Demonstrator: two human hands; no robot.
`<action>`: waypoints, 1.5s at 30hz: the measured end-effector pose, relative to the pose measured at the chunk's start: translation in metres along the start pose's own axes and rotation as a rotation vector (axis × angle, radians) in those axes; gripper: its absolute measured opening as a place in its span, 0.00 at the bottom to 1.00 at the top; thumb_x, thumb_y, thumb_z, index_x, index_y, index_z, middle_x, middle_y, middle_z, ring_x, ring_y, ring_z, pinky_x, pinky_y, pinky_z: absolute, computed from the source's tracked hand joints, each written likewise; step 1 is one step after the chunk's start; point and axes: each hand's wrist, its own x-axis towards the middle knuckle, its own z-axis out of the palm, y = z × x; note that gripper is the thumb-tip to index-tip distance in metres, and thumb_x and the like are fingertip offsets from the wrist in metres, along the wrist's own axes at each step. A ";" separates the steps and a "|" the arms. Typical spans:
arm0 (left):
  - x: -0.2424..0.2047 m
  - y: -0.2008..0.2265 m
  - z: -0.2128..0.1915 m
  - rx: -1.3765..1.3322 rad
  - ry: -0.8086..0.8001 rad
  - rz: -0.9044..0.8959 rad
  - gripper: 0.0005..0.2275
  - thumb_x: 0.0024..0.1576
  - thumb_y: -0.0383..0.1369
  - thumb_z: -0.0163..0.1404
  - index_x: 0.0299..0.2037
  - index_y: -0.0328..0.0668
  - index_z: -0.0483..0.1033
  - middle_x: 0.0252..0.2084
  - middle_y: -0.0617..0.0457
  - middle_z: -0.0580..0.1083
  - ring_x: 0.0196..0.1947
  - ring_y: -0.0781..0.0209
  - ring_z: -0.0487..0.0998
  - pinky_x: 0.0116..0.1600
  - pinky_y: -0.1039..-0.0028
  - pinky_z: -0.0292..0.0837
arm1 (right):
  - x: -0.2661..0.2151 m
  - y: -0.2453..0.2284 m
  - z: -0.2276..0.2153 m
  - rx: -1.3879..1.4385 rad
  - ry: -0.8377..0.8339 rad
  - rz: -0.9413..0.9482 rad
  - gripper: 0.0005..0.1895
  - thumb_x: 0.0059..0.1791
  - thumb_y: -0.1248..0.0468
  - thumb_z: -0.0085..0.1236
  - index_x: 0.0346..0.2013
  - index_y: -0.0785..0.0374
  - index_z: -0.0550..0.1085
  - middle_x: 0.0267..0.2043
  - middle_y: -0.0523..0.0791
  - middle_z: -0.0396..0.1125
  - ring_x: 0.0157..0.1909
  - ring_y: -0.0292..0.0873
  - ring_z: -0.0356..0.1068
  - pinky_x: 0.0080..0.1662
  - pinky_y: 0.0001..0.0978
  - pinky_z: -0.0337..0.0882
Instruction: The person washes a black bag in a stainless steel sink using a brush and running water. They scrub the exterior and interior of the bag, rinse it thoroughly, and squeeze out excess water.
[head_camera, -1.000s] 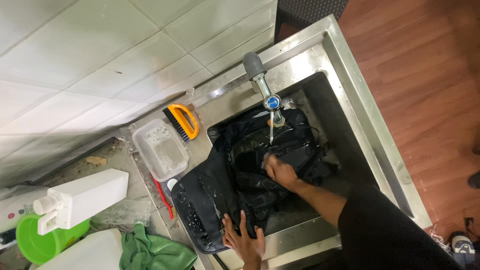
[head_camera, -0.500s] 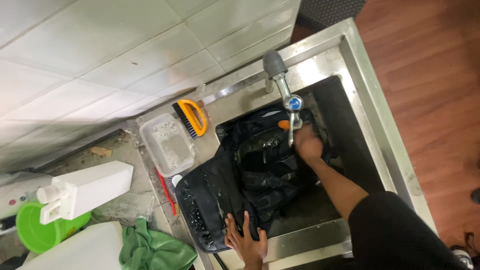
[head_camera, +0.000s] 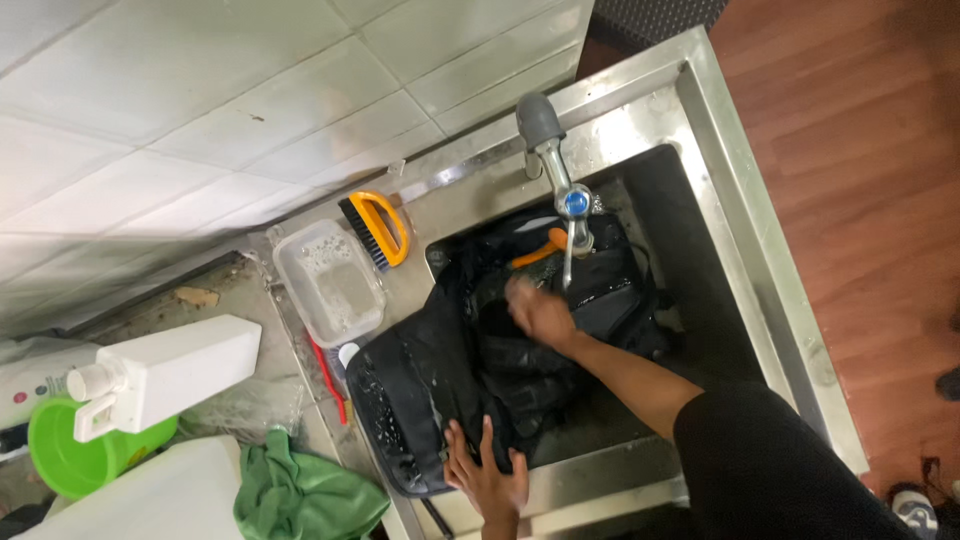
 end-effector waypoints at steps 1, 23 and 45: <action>0.000 0.002 -0.001 -0.015 0.034 0.006 0.30 0.48 0.45 0.50 0.66 0.67 0.72 0.77 0.44 0.59 0.77 0.43 0.57 0.69 0.46 0.54 | 0.020 0.051 -0.018 0.849 -0.327 -0.110 0.20 0.58 0.59 0.43 0.66 0.58 0.65 0.54 0.46 0.69 0.36 0.40 0.67 0.36 0.30 0.69; 0.003 -0.012 -0.020 -0.220 -0.075 -0.058 0.32 0.48 0.43 0.56 0.68 0.74 0.71 0.78 0.50 0.53 0.76 0.47 0.52 0.65 0.41 0.52 | 0.176 0.223 -0.220 1.877 -0.282 0.357 0.30 0.51 0.47 0.54 0.66 0.52 0.69 0.66 0.42 0.69 0.65 0.44 0.70 0.61 0.38 0.69; 0.008 -0.037 -0.035 -0.356 -0.040 -0.002 0.37 0.40 0.45 0.57 0.68 0.69 0.72 0.73 0.38 0.60 0.70 0.40 0.61 0.58 0.48 0.59 | 0.329 0.208 -0.320 1.861 -0.713 -0.146 0.26 0.55 0.52 0.52 0.65 0.56 0.61 0.38 0.49 0.74 0.31 0.50 0.76 0.36 0.44 0.77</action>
